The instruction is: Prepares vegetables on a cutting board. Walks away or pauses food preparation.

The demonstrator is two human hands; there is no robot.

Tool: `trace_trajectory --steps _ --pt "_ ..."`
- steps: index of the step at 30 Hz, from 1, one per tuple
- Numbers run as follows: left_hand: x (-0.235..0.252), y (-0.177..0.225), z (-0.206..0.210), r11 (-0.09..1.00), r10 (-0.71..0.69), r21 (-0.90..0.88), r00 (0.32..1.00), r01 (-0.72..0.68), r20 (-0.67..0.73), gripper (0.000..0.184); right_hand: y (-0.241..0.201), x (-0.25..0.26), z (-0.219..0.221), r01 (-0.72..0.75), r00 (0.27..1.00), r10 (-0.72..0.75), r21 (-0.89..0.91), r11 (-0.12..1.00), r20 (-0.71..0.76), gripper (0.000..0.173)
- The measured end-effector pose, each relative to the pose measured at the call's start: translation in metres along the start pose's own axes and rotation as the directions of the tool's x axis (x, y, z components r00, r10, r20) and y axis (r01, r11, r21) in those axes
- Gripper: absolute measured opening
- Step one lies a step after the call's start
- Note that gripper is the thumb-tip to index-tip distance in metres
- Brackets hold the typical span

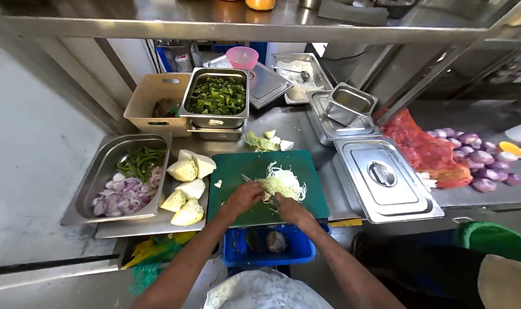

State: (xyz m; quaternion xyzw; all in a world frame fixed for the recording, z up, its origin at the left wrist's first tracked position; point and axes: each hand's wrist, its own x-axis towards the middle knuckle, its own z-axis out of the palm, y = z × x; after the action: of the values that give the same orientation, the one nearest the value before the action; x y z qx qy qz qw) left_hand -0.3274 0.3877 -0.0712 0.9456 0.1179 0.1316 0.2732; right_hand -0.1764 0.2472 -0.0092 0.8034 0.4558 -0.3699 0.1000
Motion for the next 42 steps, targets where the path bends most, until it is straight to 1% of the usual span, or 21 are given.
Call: trace_trajectory --steps 2,3,6,8,10,11,16,18,20,21,23,26,28,30,31,33,36,37,38,41,42 --pt "0.003 0.003 -0.007 0.999 0.032 -0.011 0.997 -0.031 0.070 0.012 0.000 -0.019 -0.018 -0.024 0.999 0.022 -0.052 0.998 -0.029 0.042" --pt "0.004 0.002 -0.008 0.999 0.051 -0.013 0.995 -0.050 0.082 0.011 0.001 -0.031 -0.029 -0.032 0.999 0.028 -0.084 0.996 -0.046 0.041" --pt "0.002 -0.001 -0.004 0.996 0.085 -0.005 0.994 -0.085 0.064 0.010 0.001 -0.048 -0.042 -0.042 0.998 0.035 -0.141 0.989 -0.055 0.038" --pt "0.002 0.000 -0.002 0.996 0.090 -0.003 0.995 -0.090 0.052 0.009 -0.005 -0.031 -0.023 -0.040 0.998 0.035 -0.089 0.995 -0.050 0.042" --pt "0.001 0.001 -0.001 0.997 0.079 0.002 0.995 -0.079 0.057 0.008 -0.008 -0.004 -0.001 0.000 1.000 0.000 -0.001 1.000 -0.024 0.048" --pt "0.001 0.001 -0.003 0.998 0.069 0.006 0.995 -0.070 0.068 0.008 -0.008 -0.001 0.000 0.011 0.999 -0.010 0.013 1.000 -0.031 0.049" --pt "-0.001 -0.001 -0.001 0.996 0.089 0.003 0.995 -0.089 0.042 0.009 -0.001 -0.046 -0.039 -0.027 0.998 0.020 -0.124 0.992 -0.057 0.033" --pt "-0.002 0.001 0.000 0.998 0.067 0.002 0.997 -0.067 0.042 0.009 -0.006 -0.039 -0.027 -0.042 0.998 0.035 -0.110 0.993 -0.058 0.036" --pt "-0.002 0.002 -0.002 0.999 0.037 0.002 0.997 -0.037 0.068 0.010 -0.012 -0.013 -0.004 -0.025 0.999 0.024 -0.026 0.999 -0.030 0.046" --pt "-0.002 0.002 -0.003 0.999 0.036 0.001 0.997 -0.036 0.073 0.010 -0.011 -0.003 0.002 -0.007 1.000 0.007 0.000 1.000 -0.023 0.048" --pt "-0.004 0.000 -0.003 0.999 0.037 -0.013 0.997 -0.036 0.061 0.011 -0.009 -0.011 -0.009 -0.003 0.999 0.002 -0.037 0.999 -0.035 0.044" --pt "-0.008 -0.001 0.001 0.999 0.042 -0.014 0.998 -0.041 0.037 0.011 -0.002 -0.042 -0.034 -0.023 0.999 0.018 -0.117 0.993 -0.046 0.034" --pt "-0.009 -0.001 0.004 0.999 0.031 -0.015 0.999 -0.031 0.030 0.011 -0.005 -0.040 -0.025 -0.033 0.999 0.029 -0.117 0.993 -0.043 0.037" --pt "-0.010 0.000 0.004 0.999 0.033 -0.005 0.999 -0.033 0.033 0.009 -0.011 -0.015 0.001 -0.015 0.999 0.014 -0.031 0.999 -0.030 0.047" --pt "-0.009 0.000 0.003 0.999 0.035 0.004 0.999 -0.035 0.041 0.009 -0.010 -0.006 0.007 0.000 1.000 0.000 0.001 1.000 -0.029 0.048" --pt "-0.009 -0.002 0.002 0.999 0.045 0.009 0.998 -0.046 0.037 0.010 -0.011 -0.011 -0.004 -0.007 1.000 0.006 -0.022 1.000 -0.030 0.045" --pt "-0.011 -0.004 0.006 0.998 0.066 -0.015 0.998 -0.066 0.000 0.010 -0.008 -0.041 -0.030 -0.020 0.999 0.016 -0.105 0.994 -0.040 0.034" --pt "-0.012 -0.004 0.008 0.998 0.064 -0.019 0.998 -0.064 -0.007 0.009 -0.007 -0.045 -0.031 -0.025 0.999 0.021 -0.113 0.993 -0.038 0.033" --pt "-0.014 -0.003 0.010 0.998 0.061 -0.023 0.998 -0.061 -0.006 0.009 -0.009 -0.041 -0.024 -0.030 0.999 0.027 -0.102 0.994 -0.034 0.034" --pt "-0.018 -0.003 0.014 0.999 0.041 -0.016 0.999 -0.041 0.021 0.010 -0.011 -0.008 0.008 -0.003 1.000 0.004 0.010 1.000 -0.014 0.045" --pt "-0.019 -0.004 0.015 0.999 0.043 -0.009 0.999 -0.043 0.013 0.011 -0.010 -0.003 0.008 0.004 1.000 -0.004 0.018 1.000 -0.014 0.046"
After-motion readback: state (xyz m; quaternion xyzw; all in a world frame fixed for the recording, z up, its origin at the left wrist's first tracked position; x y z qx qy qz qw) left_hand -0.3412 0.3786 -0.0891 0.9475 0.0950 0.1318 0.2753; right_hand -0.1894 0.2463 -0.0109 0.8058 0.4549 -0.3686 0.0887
